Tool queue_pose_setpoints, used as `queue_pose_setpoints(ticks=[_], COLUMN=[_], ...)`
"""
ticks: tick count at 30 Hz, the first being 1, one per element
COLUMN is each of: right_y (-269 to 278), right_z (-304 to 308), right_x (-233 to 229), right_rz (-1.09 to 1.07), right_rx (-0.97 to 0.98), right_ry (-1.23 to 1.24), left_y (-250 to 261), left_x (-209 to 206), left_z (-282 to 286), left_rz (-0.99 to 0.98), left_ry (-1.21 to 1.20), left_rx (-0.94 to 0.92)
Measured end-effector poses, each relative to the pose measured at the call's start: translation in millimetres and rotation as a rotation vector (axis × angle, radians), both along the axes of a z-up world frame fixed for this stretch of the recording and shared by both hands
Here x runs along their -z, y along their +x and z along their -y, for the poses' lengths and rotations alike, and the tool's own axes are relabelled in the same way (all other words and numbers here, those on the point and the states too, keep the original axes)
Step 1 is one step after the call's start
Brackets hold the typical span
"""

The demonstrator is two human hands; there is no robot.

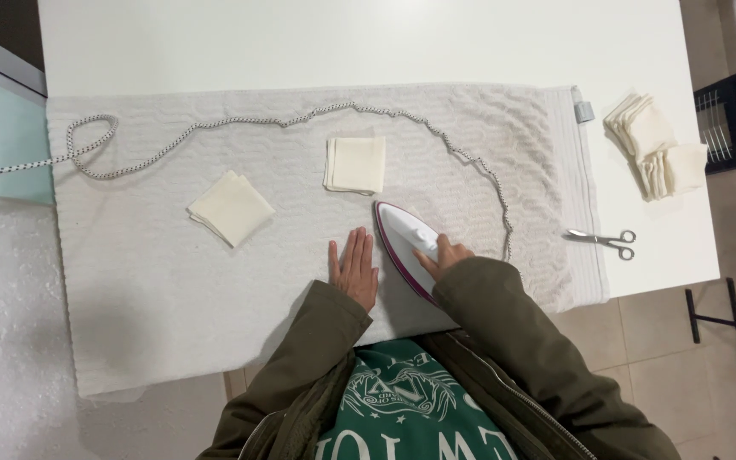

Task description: Ironing small square fabric pieces on a towel-covered table.

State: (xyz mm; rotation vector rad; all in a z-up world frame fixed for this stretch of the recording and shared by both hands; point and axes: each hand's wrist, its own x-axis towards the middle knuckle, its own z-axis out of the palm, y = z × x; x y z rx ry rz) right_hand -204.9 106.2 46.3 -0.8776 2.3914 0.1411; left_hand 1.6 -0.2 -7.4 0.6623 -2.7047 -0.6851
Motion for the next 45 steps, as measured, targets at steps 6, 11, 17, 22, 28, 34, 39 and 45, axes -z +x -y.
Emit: queue_pose_setpoints(ticks=[6,11,17,22,28,34,39,45], right_y=[9,8,2,2,-7,-18,-20,-21], right_z=[-2,5,-9,-2,7,1,6,16], right_x=[-10,-1,23,7,-11,5,2,-33], right_rz=[-0.044,-0.033,-0.100,-0.120,-0.026,-0.083,-0.096,0.062], right_rx=[-0.017,-0.011,-0.008,0.025,0.061,0.063,0.066,0.165], right_ry=[-0.035,-0.092,-0.113,-0.159,-0.054,-0.061,-0.121,-0.017], left_y=[0,-2,-1,0,-1,-2,-3,-15], left_x=[-6,-1,-7,-18,-6,-17,-24,-15], left_z=[1,0,2,2,1,3,3,17], left_rz=[0.025,0.021,0.102,0.233,0.053,0.094,0.054,0.130], left_ry=[-0.018,-0.062,-0.099,-0.157,-0.081,-0.081,-0.090,-0.051], left_rx=[0.002,-0.009,0.038,0.097,0.054,0.052,0.026,-0.022])
